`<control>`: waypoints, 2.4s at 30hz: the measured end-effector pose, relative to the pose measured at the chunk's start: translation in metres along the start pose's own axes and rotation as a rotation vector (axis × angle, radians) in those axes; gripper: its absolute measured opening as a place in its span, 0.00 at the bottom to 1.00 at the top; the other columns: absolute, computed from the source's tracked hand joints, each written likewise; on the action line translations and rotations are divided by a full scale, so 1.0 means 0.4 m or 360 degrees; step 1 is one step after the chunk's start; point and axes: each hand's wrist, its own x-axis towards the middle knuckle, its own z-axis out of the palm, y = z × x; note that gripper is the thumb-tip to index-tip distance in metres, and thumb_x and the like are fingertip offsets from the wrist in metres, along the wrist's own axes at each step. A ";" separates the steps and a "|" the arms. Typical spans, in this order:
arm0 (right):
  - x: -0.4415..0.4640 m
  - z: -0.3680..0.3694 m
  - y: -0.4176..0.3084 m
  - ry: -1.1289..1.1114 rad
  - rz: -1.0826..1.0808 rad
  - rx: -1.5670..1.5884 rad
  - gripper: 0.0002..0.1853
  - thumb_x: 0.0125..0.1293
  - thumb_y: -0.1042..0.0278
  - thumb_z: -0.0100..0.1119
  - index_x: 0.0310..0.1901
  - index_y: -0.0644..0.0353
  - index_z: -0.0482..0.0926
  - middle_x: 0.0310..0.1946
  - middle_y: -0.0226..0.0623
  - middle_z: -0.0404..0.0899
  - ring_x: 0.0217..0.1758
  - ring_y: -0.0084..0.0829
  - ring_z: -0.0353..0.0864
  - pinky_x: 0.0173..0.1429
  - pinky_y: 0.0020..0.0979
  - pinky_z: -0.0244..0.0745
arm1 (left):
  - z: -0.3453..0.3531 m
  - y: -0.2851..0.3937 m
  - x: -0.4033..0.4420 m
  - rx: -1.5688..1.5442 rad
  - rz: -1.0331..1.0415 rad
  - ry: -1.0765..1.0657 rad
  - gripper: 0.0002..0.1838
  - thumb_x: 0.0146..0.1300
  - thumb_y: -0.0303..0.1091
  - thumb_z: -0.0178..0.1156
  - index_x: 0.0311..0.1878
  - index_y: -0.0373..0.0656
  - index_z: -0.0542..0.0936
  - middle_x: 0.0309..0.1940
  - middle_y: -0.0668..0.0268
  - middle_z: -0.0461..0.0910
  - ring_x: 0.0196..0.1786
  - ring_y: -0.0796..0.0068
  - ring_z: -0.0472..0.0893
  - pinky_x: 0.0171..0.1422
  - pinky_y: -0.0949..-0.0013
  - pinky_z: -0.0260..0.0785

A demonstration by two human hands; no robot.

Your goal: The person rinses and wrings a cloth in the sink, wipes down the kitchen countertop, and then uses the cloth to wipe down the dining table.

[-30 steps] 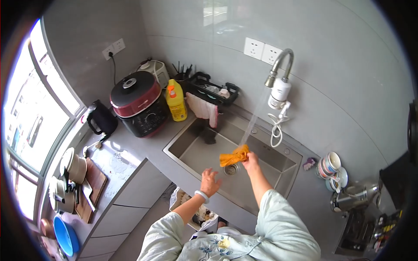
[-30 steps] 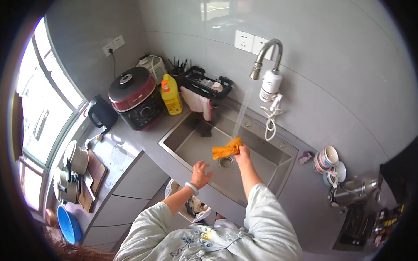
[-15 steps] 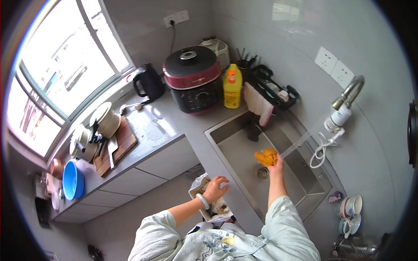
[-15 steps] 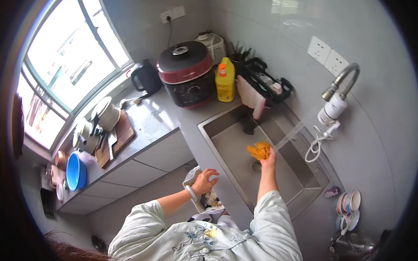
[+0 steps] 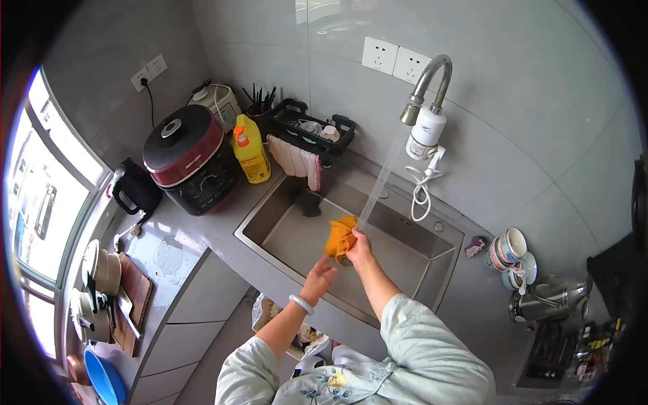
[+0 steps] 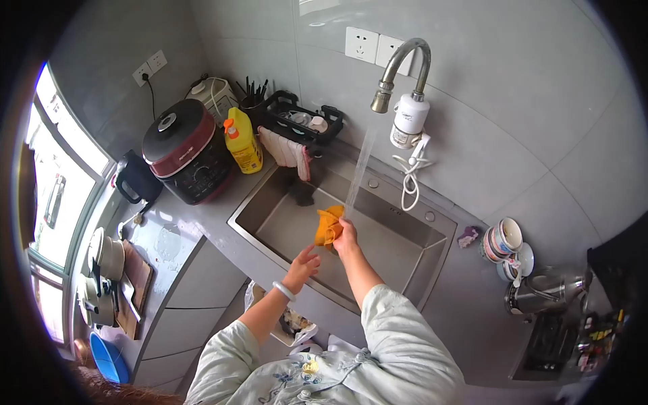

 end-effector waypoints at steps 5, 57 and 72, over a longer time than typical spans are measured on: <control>-0.121 0.030 -0.031 -0.0132 0.0107 -0.0320 0.19 0.63 0.69 0.49 0.55 0.66 0.66 0.51 0.41 0.72 0.54 0.36 0.71 0.59 0.39 0.65 | 0.112 0.071 0.154 -0.1068 -0.0531 0.0086 0.27 0.66 0.47 0.46 0.65 0.46 0.58 0.61 0.56 0.64 0.62 0.58 0.66 0.64 0.47 0.56; -0.027 -0.117 -0.088 0.0239 0.0089 0.0225 0.21 0.70 0.52 0.40 0.55 0.57 0.67 0.54 0.36 0.67 0.61 0.32 0.62 0.65 0.37 0.58 | 0.148 -0.188 0.426 -0.0870 -0.0405 0.0272 0.19 0.67 0.47 0.43 0.47 0.41 0.72 0.40 0.63 0.75 0.40 0.66 0.75 0.47 0.63 0.67; -0.013 -0.091 -0.110 0.0037 0.0103 -0.0007 0.17 0.70 0.55 0.39 0.55 0.54 0.67 0.56 0.34 0.64 0.60 0.31 0.61 0.64 0.36 0.56 | 0.091 -0.114 0.379 -0.0801 -0.0210 0.0719 0.10 0.62 0.37 0.55 0.40 0.40 0.77 0.40 0.59 0.75 0.44 0.67 0.74 0.53 0.67 0.66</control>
